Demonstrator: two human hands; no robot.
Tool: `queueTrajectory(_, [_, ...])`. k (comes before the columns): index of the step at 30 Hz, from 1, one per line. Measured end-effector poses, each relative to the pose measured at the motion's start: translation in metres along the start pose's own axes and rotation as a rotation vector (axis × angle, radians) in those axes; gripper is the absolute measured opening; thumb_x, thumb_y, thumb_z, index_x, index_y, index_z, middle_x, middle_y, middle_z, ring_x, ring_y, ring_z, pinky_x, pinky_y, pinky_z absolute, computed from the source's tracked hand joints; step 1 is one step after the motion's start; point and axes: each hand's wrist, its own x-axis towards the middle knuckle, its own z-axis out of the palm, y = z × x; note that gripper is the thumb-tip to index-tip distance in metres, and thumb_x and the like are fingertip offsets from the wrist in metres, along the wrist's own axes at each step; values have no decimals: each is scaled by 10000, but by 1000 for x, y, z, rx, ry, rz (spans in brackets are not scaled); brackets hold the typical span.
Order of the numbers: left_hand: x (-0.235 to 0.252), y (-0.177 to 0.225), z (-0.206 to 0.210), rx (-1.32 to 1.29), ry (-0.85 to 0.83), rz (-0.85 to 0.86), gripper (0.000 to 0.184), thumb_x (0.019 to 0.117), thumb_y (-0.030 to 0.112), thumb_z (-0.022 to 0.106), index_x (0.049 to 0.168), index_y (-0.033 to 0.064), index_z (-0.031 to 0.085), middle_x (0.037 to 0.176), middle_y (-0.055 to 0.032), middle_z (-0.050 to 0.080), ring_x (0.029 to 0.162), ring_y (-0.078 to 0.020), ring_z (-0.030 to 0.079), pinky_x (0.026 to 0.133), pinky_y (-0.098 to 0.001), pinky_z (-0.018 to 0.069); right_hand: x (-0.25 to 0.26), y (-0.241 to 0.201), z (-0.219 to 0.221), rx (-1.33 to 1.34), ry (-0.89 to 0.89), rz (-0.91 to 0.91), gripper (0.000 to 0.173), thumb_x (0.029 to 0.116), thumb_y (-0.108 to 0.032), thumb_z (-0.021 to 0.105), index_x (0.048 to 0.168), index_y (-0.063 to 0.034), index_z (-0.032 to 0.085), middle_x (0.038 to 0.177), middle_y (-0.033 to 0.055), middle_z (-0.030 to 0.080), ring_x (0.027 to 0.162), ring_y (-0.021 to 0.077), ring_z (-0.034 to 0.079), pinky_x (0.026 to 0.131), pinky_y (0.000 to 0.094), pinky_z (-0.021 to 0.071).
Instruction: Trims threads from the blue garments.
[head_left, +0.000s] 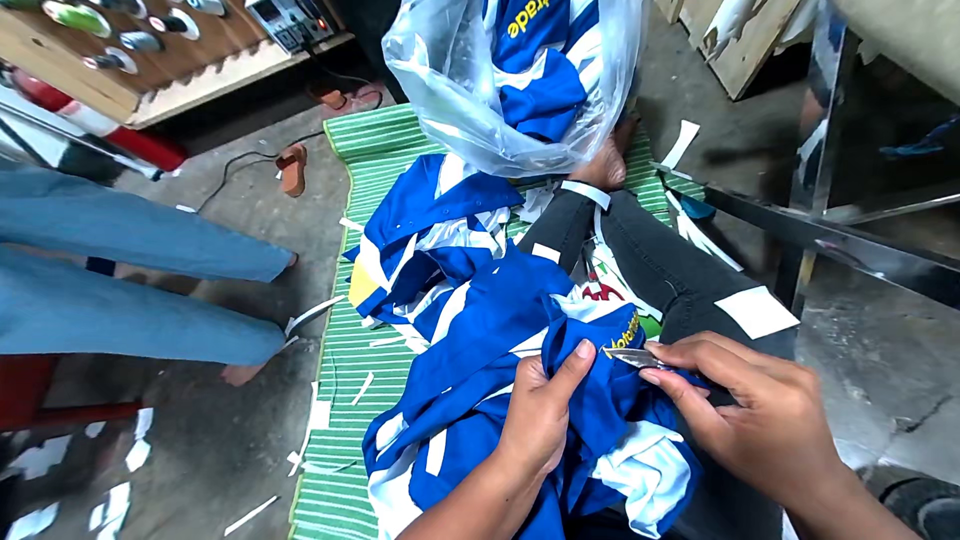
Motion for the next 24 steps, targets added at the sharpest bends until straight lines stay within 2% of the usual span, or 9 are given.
queueTrajectory(5, [-1, 0, 0, 9, 9, -5, 191, 1022, 36, 532, 970, -1, 712, 906, -74, 751, 878, -116, 729, 867, -315, 599, 0, 1, 0, -3, 1, 1, 290, 1009, -337, 628, 1003, -96, 790, 896, 48, 759, 772, 96, 686, 643, 261, 520])
queueTrajectory(10, [0, 2, 0, 2, 7, 0, 190, 1023, 38, 529, 980, 1, 711, 916, -72, 753, 882, -114, 729, 870, -316, 599, 0, 1, -2, 75, 7, 19, 287, 991, -334, 655, 1009, -78, 783, 907, 44, 753, 771, 33, 656, 651, 178, 504])
queueTrajectory(15, [-1, 2, -1, 10, 1, -16, 200, 1026, 39, 529, 958, 2, 714, 897, -70, 750, 870, -111, 728, 863, -312, 599, 1, -2, 0, 32, -13, 3, 277, 994, -340, 652, 995, -105, 799, 899, 36, 764, 783, 66, 685, 656, 222, 522])
queueTrajectory(17, [-1, 4, 1, 25, -5, -32, 190, 1024, 39, 534, 962, 1, 710, 890, -57, 748, 866, -103, 725, 858, -304, 597, 2, -1, -2, 34, -26, -2, 281, 995, -331, 655, 994, -85, 790, 896, 52, 756, 770, 58, 673, 657, 212, 521])
queueTrajectory(20, [-1, 7, 5, 69, -28, -31, 150, 1037, 56, 533, 1058, -15, 664, 944, -43, 722, 913, -83, 701, 890, -299, 584, 3, 3, -9, 164, -93, 16, 276, 1001, -267, 656, 1034, -6, 743, 940, 77, 747, 814, 13, 665, 731, 165, 543])
queueTrajectory(22, [-2, 11, 7, 78, -13, -25, 167, 1044, 68, 531, 1040, -25, 670, 916, -39, 712, 887, -65, 689, 869, -286, 579, 3, 8, -12, 348, -139, 92, 284, 1041, -245, 591, 1153, 10, 648, 983, -24, 683, 803, -66, 599, 704, 117, 511])
queueTrajectory(24, [-1, 14, 7, 84, -34, -24, 202, 1058, 83, 508, 1039, -43, 665, 901, -44, 700, 868, -47, 677, 853, -270, 573, 5, 22, -7, 497, -125, 133, 343, 1063, -308, 552, 1267, -32, 545, 1048, -114, 631, 797, -81, 580, 666, 121, 499])
